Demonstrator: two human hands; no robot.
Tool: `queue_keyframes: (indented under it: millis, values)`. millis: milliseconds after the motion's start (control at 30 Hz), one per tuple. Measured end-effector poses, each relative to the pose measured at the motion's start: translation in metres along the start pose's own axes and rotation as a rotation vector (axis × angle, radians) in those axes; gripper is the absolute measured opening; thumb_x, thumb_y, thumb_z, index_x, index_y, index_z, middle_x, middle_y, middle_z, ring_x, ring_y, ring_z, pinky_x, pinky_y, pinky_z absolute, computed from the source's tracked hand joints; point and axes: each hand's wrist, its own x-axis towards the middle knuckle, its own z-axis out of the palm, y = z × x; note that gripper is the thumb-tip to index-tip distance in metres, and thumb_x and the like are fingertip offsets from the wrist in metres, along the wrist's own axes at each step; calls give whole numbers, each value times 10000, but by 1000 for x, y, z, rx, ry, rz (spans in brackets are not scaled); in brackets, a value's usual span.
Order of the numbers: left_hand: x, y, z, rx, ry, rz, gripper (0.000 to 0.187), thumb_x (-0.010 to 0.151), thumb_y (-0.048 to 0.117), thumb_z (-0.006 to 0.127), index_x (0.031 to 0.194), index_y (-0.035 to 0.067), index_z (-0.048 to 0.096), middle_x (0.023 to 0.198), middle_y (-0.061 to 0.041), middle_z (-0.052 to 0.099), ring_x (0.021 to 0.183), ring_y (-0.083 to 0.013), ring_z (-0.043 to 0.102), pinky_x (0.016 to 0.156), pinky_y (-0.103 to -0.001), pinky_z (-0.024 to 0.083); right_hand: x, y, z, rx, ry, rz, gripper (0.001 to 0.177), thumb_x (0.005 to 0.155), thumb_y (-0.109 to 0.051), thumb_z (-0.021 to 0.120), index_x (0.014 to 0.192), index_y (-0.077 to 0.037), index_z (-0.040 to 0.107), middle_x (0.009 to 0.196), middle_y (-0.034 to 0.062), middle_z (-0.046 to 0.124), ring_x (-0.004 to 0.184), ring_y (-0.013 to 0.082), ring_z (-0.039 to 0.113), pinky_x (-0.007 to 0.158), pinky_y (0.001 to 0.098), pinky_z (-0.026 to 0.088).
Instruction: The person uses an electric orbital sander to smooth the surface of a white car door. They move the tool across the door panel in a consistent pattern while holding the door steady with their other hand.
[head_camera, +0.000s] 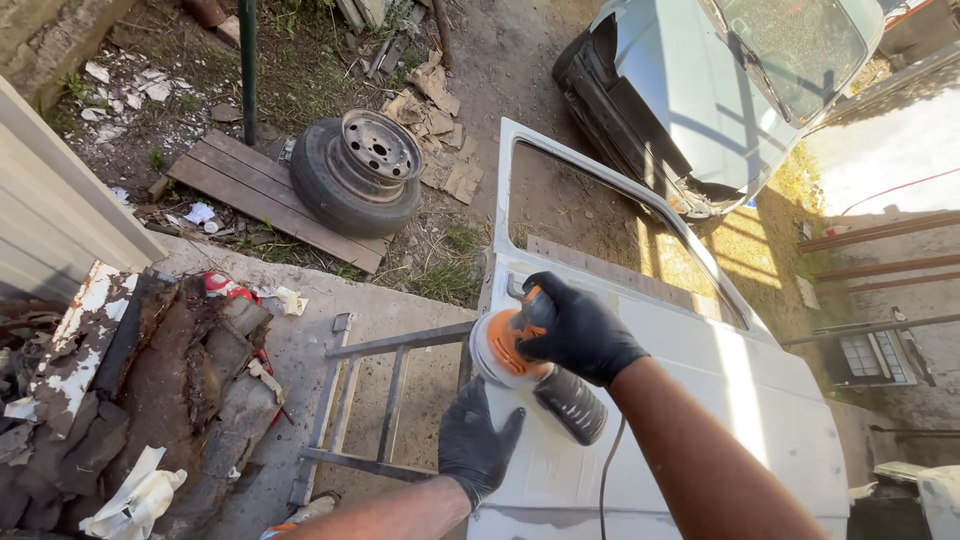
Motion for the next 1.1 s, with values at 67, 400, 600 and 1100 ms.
queue_keyframes:
  millis: [67, 400, 600, 1100]
  values:
    - [4, 1, -4, -78, 8, -19, 731, 918, 576, 701, 1426, 60, 604, 1240, -137, 751, 1199, -346, 669, 1110, -451, 502, 5, -2, 1, -46, 13, -58, 649, 659, -348, 886, 1271, -319, 675, 925, 32, 757, 803, 249, 636, 781, 412, 520]
    - [109, 70, -77, -330, 13, 306, 1027, 609, 475, 857, 1465, 33, 499, 1338, -219, 689, 1319, -382, 632, 1147, -475, 484, -4, 5, 1, 76, -28, -51, 482, 797, -422, 844, 1212, -267, 651, 1054, 99, 757, 1009, 290, 659, 883, 466, 560]
    - [170, 43, 6, -62, -381, 184, 1060, 543, 712, 929, 1448, 261, 613, 1370, 19, 754, 1379, -208, 649, 1194, -419, 526, 20, 54, 2, 505, -36, -127, 606, 997, -504, 651, 1500, -194, 516, 1214, 247, 731, 1234, 428, 678, 1065, 590, 491]
    - [175, 99, -22, -190, -406, 186, 684, 601, 419, 735, 1263, 258, 673, 1102, 72, 835, 1014, -157, 800, 921, -302, 606, -116, 359, 203, 30, 716, 198, 726, 970, -529, 652, 1560, -113, 574, 1627, 214, 527, 1529, 403, 463, 1296, 526, 332]
